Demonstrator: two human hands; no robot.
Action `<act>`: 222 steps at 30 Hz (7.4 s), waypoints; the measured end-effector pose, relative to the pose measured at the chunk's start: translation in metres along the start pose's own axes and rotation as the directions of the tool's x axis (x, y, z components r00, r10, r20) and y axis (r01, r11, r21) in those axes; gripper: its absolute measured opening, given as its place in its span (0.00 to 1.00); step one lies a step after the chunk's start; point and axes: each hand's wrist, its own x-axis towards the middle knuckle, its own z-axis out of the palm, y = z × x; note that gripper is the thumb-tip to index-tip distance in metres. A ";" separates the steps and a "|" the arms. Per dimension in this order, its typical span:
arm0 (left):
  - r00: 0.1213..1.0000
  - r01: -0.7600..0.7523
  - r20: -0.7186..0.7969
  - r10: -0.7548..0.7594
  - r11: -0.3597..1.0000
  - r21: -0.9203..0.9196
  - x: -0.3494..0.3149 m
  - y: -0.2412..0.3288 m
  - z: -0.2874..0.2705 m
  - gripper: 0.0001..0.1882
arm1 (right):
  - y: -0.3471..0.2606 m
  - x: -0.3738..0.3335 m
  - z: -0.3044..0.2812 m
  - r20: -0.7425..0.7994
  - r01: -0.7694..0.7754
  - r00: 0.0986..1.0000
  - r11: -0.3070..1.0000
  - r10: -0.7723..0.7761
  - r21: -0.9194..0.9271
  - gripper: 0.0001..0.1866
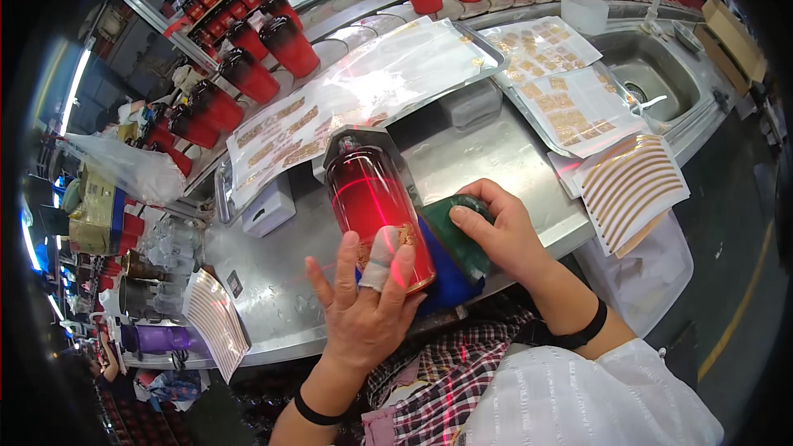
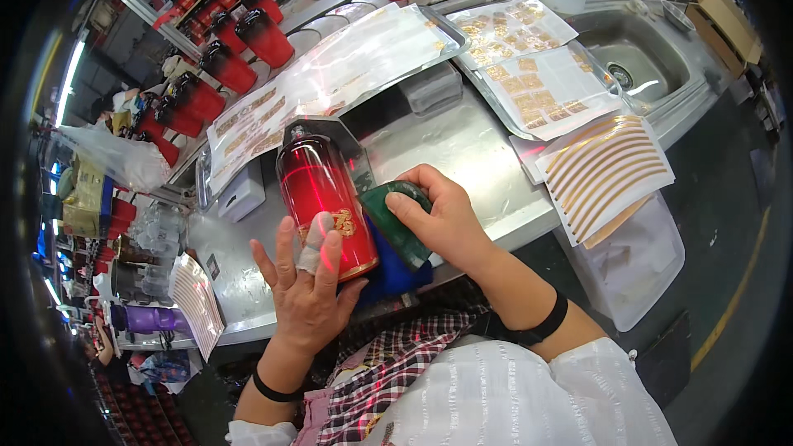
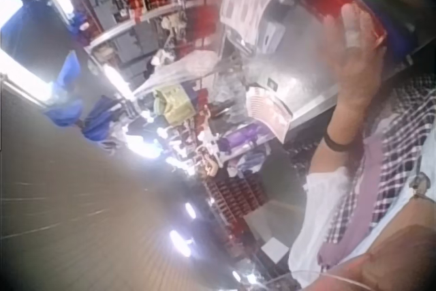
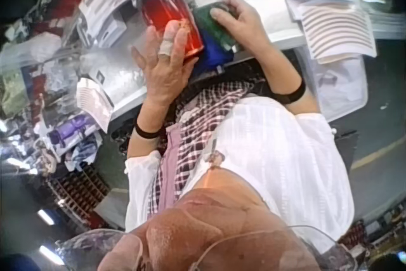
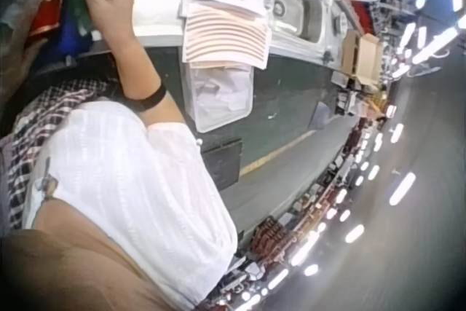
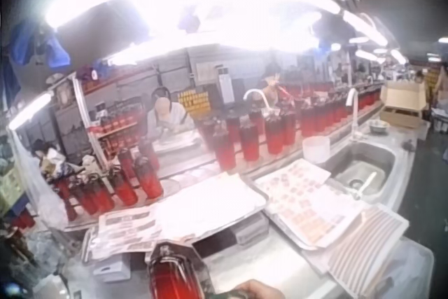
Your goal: The person picks up a bottle from a pallet, places it on a stand, and wipes it with a cloth. They peel a label from a tray, apply it to the bottle, smooth it with a scraper, and then place the bottle on a conveyor belt.
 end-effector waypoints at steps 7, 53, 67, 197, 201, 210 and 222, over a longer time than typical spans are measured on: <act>0.970 -0.206 0.166 0.175 0.960 0.189 0.027 0.010 -0.002 0.36 | -0.003 0.003 -0.003 0.038 -0.047 0.998 0.997 0.045 0.067 0.11; 0.960 0.143 -0.210 -0.185 0.969 -0.201 -0.026 -0.009 0.014 0.37 | -0.058 0.001 0.010 0.742 0.734 0.518 0.666 -0.425 -0.131 0.21; 0.950 0.176 -0.207 -0.236 0.946 -0.272 -0.027 -0.016 0.018 0.47 | -0.069 0.001 0.023 0.791 0.813 0.465 0.545 -0.398 -0.203 0.21; 0.960 0.222 -0.094 -0.264 0.921 -0.321 0.010 0.023 -0.005 0.41 | -0.022 -0.005 0.030 0.009 0.151 0.988 0.936 -0.157 -0.318 0.10; 0.962 0.254 -0.058 -0.267 0.953 -0.166 -0.001 0.021 0.005 0.41 | -0.024 -0.005 0.032 0.031 0.159 0.987 0.936 -0.158 -0.315 0.10; 0.898 0.348 -0.126 -0.423 0.854 -0.385 -0.026 0.001 0.031 0.45 | -0.033 -0.002 0.026 0.040 0.214 0.976 0.902 -0.215 -0.374 0.10; 0.913 0.277 -0.209 -0.351 0.907 -0.317 -0.023 -0.016 0.026 0.51 | -0.059 -0.002 0.038 0.416 0.672 0.725 0.432 -0.549 -0.602 0.20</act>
